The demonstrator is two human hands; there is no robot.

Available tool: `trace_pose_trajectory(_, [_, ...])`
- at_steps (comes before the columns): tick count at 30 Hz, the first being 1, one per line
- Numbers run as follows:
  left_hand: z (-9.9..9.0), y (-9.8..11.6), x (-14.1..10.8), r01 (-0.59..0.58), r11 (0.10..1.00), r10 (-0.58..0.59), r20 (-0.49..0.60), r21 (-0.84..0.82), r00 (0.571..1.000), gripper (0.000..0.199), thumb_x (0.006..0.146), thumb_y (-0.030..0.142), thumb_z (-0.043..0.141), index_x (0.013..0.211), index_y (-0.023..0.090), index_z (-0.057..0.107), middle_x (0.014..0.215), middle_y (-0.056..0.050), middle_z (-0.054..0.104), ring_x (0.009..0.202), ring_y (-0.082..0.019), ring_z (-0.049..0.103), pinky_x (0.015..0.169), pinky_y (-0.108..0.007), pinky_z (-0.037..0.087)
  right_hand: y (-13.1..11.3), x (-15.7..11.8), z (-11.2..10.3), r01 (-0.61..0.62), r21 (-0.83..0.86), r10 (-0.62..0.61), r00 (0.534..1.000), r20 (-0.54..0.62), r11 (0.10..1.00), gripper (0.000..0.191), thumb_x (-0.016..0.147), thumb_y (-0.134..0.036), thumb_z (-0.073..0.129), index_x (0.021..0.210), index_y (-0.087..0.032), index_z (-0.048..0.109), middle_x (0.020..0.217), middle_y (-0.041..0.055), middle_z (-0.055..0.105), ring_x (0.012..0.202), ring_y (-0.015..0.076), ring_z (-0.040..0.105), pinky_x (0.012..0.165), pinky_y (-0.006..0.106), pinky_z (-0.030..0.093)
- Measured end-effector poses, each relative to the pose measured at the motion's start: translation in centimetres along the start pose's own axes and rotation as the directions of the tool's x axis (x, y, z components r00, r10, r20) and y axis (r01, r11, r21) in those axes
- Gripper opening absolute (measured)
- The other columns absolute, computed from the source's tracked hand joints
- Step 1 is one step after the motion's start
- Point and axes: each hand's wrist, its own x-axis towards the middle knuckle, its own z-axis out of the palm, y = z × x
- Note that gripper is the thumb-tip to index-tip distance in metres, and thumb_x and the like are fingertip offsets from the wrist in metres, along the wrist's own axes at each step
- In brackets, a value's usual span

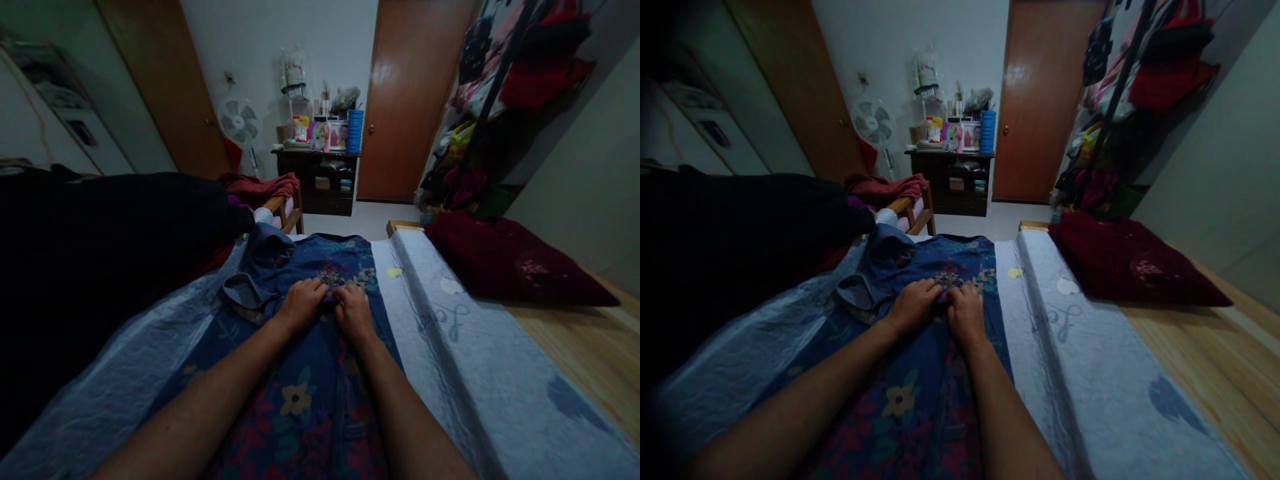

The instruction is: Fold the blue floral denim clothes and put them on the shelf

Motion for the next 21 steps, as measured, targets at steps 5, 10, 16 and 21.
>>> trace_pose_trajectory(5, [0.0,0.0,-0.1,-0.006,1.0,0.006,0.114,0.0,0.994,0.02,0.086,0.018,0.054,0.104,0.022,0.059,0.104,-0.008,0.062,0.095,-0.024,0.058,0.077,-0.034,0.046,0.2,-0.1,0.2,-0.006,-0.041,0.01,0.996,0.093,0.999,0.027,0.08,-0.011,0.05,0.092,-0.026,0.069,0.097,0.0053,0.056,0.098,0.0226,0.046,0.082,0.034,0.033])
trace_pose_trajectory(10, [-1.6,-1.8,1.4,0.026,0.982,0.068,0.47,-0.189,0.88,0.034,0.071,0.02,0.067,0.105,0.021,0.062,0.101,-0.006,0.067,0.091,-0.023,0.063,0.075,-0.03,0.048,0.2,-0.2,0.2,-0.02,-0.075,0.029,0.992,0.122,0.997,0.021,0.08,-0.013,0.052,0.088,-0.025,0.068,0.097,0.0053,0.056,0.095,0.022,0.046,0.079,0.033,0.033])
trace_pose_trajectory(16, [-1.6,-4.9,6.7,0.198,0.935,-0.1,0.316,-0.295,0.943,0.026,0.087,0.03,0.053,0.107,0.018,0.065,0.111,-0.006,0.068,0.104,-0.02,0.061,0.088,-0.026,0.046,0.0,-0.4,0.1,-0.009,-0.094,0.02,0.993,0.119,0.995,0.016,0.081,-0.016,0.053,0.09,-0.023,0.065,0.098,0.0064,0.055,0.095,0.0228,0.046,0.079,0.034,0.032])
trace_pose_trajectory(21, [1.2,-5.7,10.6,0.353,0.912,-0.306,0.226,-0.209,0.925,0.04,0.096,0.031,0.034,0.124,0.015,0.057,0.131,-0.013,0.059,0.121,-0.023,0.054,0.099,-0.032,0.041,-0.1,-0.5,0.0,-0.012,-0.066,0.021,0.99,0.137,0.998,0.017,0.078,-0.018,0.056,0.091,-0.022,0.064,0.099,0.0057,0.055,0.097,0.0225,0.045,0.08,0.033,0.031])
